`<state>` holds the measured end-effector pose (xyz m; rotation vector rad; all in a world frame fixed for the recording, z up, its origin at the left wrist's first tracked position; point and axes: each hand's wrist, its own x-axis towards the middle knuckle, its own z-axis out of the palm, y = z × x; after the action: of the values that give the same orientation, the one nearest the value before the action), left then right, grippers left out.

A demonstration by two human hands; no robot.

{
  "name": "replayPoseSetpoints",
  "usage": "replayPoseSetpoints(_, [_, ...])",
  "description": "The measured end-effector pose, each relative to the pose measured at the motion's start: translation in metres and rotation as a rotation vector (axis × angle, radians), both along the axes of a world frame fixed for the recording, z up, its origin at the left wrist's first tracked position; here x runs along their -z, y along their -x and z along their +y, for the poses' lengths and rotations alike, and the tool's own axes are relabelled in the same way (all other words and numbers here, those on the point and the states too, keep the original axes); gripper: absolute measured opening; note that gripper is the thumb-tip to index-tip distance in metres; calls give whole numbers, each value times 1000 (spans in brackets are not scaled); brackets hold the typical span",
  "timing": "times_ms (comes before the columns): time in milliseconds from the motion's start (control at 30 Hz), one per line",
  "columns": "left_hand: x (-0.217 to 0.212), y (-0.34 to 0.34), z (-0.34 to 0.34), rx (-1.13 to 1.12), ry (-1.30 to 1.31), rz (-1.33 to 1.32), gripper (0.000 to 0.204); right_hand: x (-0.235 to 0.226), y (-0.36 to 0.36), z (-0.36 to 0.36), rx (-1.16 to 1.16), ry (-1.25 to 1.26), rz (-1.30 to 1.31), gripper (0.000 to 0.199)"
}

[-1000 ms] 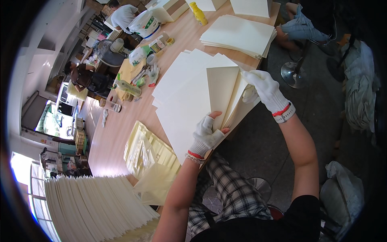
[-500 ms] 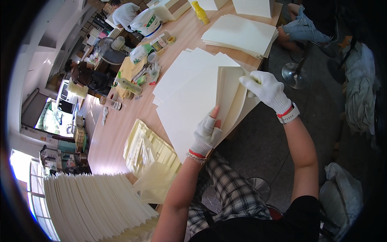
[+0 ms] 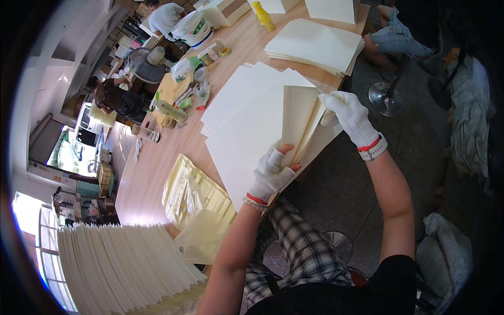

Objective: The person sits at a table and repeatedly picks up white rectangular sheets, places them into yellow plastic sleeves, and stacks the wrapped items. The person also handles stacks of unwrapped sheets and sleeves on the table.

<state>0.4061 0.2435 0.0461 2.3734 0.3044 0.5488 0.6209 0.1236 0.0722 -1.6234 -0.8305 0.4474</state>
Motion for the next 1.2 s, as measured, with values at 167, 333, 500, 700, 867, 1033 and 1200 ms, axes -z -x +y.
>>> replayPoseSetpoints(167, [-1, -1, -2, 16, -16, -46, 40, 2, -2, -4, -30, 18, -120, 23])
replayPoseSetpoints(333, [1, 1, -1, 15, -29, -47, 40, 1, -2, -6, -92, -26, -10, 21])
replayPoseSetpoints(500, [13, 2, -5, -51, -70, -261, 42, 3, -10, -17, 84, 46, -430, 20])
replayPoseSetpoints(700, [0, 4, -1, 66, 32, -38, 45, 62, -24, -44, 298, 532, -564, 37])
replayPoseSetpoints(867, [1, 2, -2, 52, 48, -61, 32, 39, -24, -44, 224, 440, -555, 37])
replayPoseSetpoints(1033, [-2, -4, -8, 76, -179, -105, 33, 6, -29, -25, 145, 329, -279, 35])
replayPoseSetpoints(1200, [3, -4, -8, 42, -211, -136, 36, 4, -33, -9, 122, 224, 110, 48])
